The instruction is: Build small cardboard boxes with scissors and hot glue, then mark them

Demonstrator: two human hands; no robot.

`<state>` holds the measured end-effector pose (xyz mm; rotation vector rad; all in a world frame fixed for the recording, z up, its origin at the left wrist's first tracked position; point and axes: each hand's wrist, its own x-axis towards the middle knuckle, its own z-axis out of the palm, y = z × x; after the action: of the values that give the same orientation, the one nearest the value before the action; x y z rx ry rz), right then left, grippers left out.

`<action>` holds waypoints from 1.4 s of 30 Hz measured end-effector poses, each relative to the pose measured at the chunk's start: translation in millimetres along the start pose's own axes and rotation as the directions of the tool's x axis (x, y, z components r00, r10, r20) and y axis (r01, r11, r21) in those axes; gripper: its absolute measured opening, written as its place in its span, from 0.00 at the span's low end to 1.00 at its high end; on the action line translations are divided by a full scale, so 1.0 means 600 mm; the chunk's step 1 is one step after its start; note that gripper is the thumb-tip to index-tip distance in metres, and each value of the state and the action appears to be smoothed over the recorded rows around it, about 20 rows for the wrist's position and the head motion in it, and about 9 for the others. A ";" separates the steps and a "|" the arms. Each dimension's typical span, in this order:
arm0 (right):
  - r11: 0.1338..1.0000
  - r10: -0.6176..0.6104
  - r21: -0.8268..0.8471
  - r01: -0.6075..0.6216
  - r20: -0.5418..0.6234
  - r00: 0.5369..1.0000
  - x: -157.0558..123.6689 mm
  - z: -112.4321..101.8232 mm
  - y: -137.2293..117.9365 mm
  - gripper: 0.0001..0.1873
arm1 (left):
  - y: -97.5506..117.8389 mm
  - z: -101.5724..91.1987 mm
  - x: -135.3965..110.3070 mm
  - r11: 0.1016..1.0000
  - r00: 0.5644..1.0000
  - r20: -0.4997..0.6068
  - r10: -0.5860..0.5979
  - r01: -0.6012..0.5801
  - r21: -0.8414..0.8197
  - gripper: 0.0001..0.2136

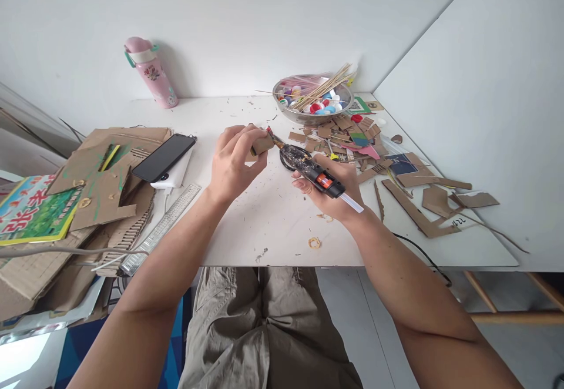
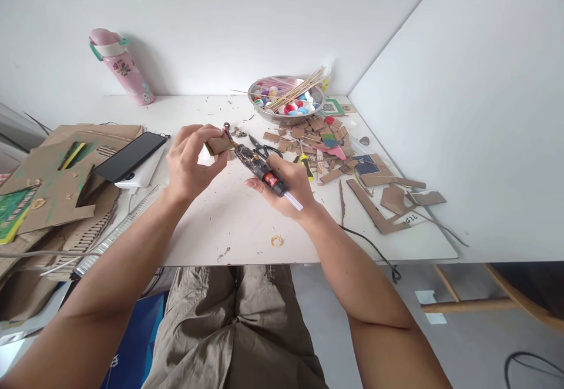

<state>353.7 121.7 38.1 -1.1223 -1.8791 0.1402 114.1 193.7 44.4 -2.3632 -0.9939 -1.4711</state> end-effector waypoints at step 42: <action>0.914 0.174 0.371 -0.166 0.013 0.985 0.010 -0.006 -0.037 0.20 | 0.051 0.017 -0.018 0.710 0.958 0.195 -0.210 0.287 -0.643 0.17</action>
<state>341.2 112.2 55.2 -1.0147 -1.6455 0.5588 137.5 170.6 35.8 -2.9019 -0.9476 -2.1167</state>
